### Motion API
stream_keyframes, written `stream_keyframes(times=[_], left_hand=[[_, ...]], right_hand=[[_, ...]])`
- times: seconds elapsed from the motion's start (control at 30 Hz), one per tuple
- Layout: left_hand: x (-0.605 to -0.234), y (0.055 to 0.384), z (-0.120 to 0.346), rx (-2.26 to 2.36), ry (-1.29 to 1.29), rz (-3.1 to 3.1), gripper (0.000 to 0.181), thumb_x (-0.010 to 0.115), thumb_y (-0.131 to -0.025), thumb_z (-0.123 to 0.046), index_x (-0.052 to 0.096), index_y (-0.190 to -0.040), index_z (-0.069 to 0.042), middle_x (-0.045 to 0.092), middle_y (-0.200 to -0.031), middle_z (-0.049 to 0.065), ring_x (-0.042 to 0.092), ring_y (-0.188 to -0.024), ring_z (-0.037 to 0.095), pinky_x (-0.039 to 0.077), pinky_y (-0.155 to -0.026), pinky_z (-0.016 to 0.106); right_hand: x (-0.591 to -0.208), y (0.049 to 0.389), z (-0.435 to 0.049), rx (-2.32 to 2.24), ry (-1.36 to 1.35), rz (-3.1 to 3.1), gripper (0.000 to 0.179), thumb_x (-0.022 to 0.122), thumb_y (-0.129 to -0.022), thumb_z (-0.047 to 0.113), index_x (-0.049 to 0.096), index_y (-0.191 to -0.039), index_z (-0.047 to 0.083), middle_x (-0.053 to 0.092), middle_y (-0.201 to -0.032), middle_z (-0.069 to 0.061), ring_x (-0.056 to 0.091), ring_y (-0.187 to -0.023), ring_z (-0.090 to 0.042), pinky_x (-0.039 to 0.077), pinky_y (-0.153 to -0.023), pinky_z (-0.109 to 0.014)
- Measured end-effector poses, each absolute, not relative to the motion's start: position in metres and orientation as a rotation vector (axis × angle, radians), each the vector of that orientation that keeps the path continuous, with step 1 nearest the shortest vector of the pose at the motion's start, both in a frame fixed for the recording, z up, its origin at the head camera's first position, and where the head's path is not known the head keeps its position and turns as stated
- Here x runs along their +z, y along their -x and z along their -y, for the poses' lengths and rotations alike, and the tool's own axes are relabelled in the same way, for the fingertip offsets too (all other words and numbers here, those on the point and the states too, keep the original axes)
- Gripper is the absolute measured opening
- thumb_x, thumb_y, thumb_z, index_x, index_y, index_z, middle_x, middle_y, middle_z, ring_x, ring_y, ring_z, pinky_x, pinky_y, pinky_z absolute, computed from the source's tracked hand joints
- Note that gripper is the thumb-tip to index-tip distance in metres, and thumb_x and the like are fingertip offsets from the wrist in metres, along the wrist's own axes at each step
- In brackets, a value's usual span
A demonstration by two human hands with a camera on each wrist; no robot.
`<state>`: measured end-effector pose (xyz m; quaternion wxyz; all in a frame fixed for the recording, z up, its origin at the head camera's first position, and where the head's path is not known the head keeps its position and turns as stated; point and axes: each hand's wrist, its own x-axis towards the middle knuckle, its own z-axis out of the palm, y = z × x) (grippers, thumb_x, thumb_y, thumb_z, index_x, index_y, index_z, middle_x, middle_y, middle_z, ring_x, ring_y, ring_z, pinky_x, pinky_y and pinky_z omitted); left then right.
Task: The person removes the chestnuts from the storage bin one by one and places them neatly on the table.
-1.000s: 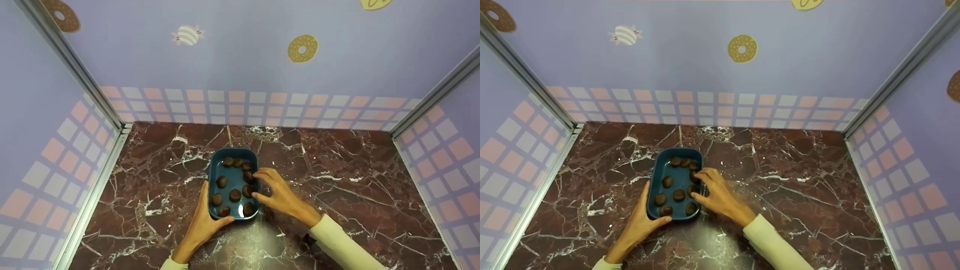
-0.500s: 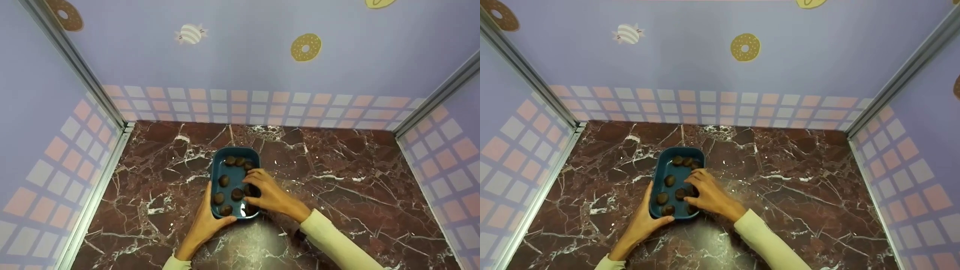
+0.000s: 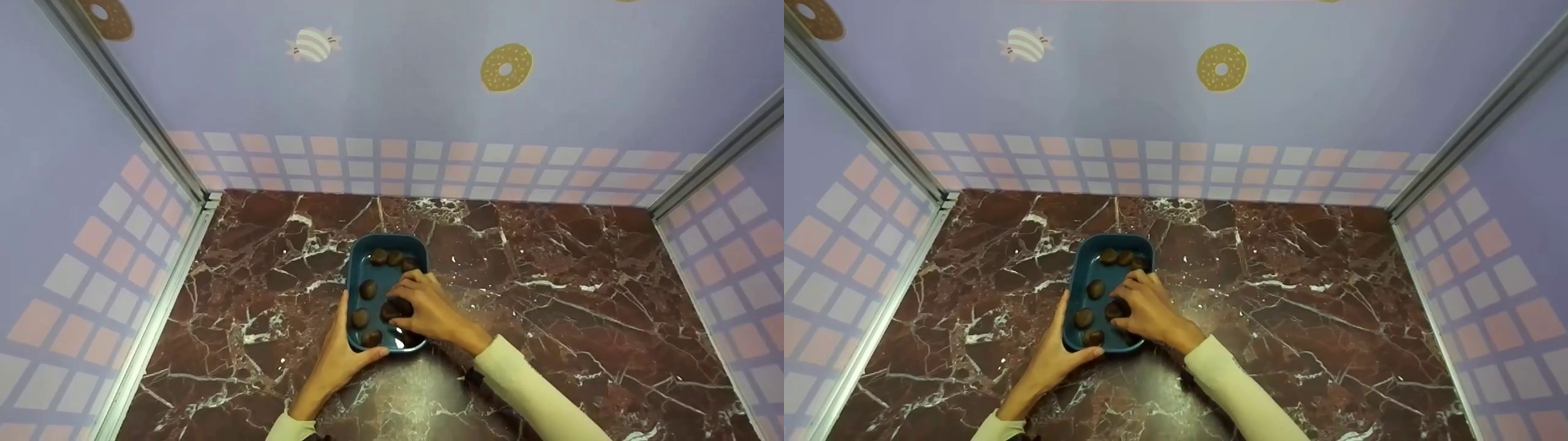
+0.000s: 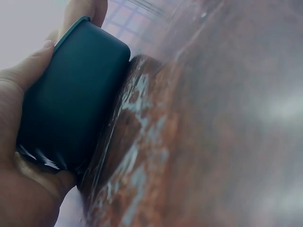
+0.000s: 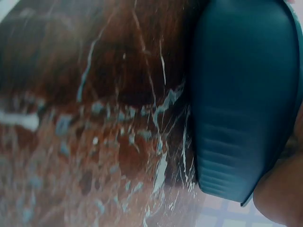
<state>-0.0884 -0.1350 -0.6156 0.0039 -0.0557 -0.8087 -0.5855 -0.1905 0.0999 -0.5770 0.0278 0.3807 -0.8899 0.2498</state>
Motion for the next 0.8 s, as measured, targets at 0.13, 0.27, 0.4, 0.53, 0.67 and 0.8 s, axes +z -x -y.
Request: stream_keyframes(times=[0.13, 0.27, 0.4, 0.53, 0.67, 0.8], left_hand=[[-0.614, 0.089, 0.135, -1.849, 0.17, 2.531, 0.137, 0.101, -0.083, -0.032, 0.006, -0.178, -0.008, 0.016, -0.181, 0.026, 0.03, -0.162, 0.048, 0.031, -0.125, 0.068], [-0.614, 0.088, 0.135, -1.836, 0.163, 2.539, 0.136, 0.1, -0.084, -0.035, 0.006, -0.178, -0.009, 0.018, -0.18, 0.025, 0.032, -0.161, 0.048, 0.032, -0.124, 0.068], [-0.614, 0.088, 0.134, -1.834, 0.153, 2.547, 0.136, 0.1, -0.084, -0.035, 0.006, -0.178, -0.01, 0.017, -0.181, 0.024, 0.032, -0.161, 0.047, 0.032, -0.125, 0.067], [-0.614, 0.088, 0.133, -1.841, 0.146, 2.55, 0.137, 0.1, -0.083, -0.035, 0.005, -0.178, -0.009, 0.017, -0.181, 0.025, 0.033, -0.161, 0.047, 0.032, -0.125, 0.067], [-0.613, 0.088, 0.133, -1.832, 0.157, 2.555, 0.137, 0.101, -0.083, -0.034, 0.005, -0.178, -0.008, 0.019, -0.18, 0.026, 0.036, -0.159, 0.047, 0.034, -0.124, 0.066], [-0.612, 0.088, 0.133, -1.799, 0.164, 2.559, 0.136, 0.101, -0.083, -0.032, 0.007, -0.178, -0.006, 0.021, -0.179, 0.027, 0.037, -0.158, 0.047, 0.035, -0.124, 0.064]], right_hand=[[-0.574, 0.189, -0.096, 0.727, -1.137, 2.773, 0.044, 0.098, -0.085, 0.036, 0.083, -0.12, 0.013, 0.079, -0.122, 0.001, 0.057, -0.127, -0.024, 0.044, -0.106, -0.048], [-0.572, 0.188, -0.094, 0.69, -1.115, 2.795, 0.043, 0.099, -0.083, 0.035, 0.084, -0.118, 0.014, 0.08, -0.12, 0.001, 0.057, -0.125, -0.024, 0.043, -0.105, -0.047], [-0.571, 0.188, -0.093, 0.663, -1.107, 2.802, 0.04, 0.098, -0.083, 0.034, 0.085, -0.115, 0.015, 0.081, -0.119, 0.001, 0.057, -0.122, -0.024, 0.043, -0.103, -0.048], [-0.573, 0.187, -0.092, 0.641, -1.1, 2.795, 0.037, 0.097, -0.084, 0.034, 0.086, -0.114, 0.016, 0.082, -0.118, 0.0, 0.058, -0.118, -0.025, 0.043, -0.101, -0.048], [-0.575, 0.187, -0.09, 0.616, -1.078, 2.803, 0.036, 0.096, -0.085, 0.033, 0.086, -0.115, 0.016, 0.082, -0.116, 0.0, 0.058, -0.115, -0.025, 0.042, -0.099, -0.048], [-0.575, 0.186, -0.089, 0.554, -1.069, 2.802, 0.037, 0.096, -0.085, 0.033, 0.085, -0.116, 0.015, 0.082, -0.113, -0.001, 0.057, -0.113, -0.026, 0.043, -0.098, -0.048]])
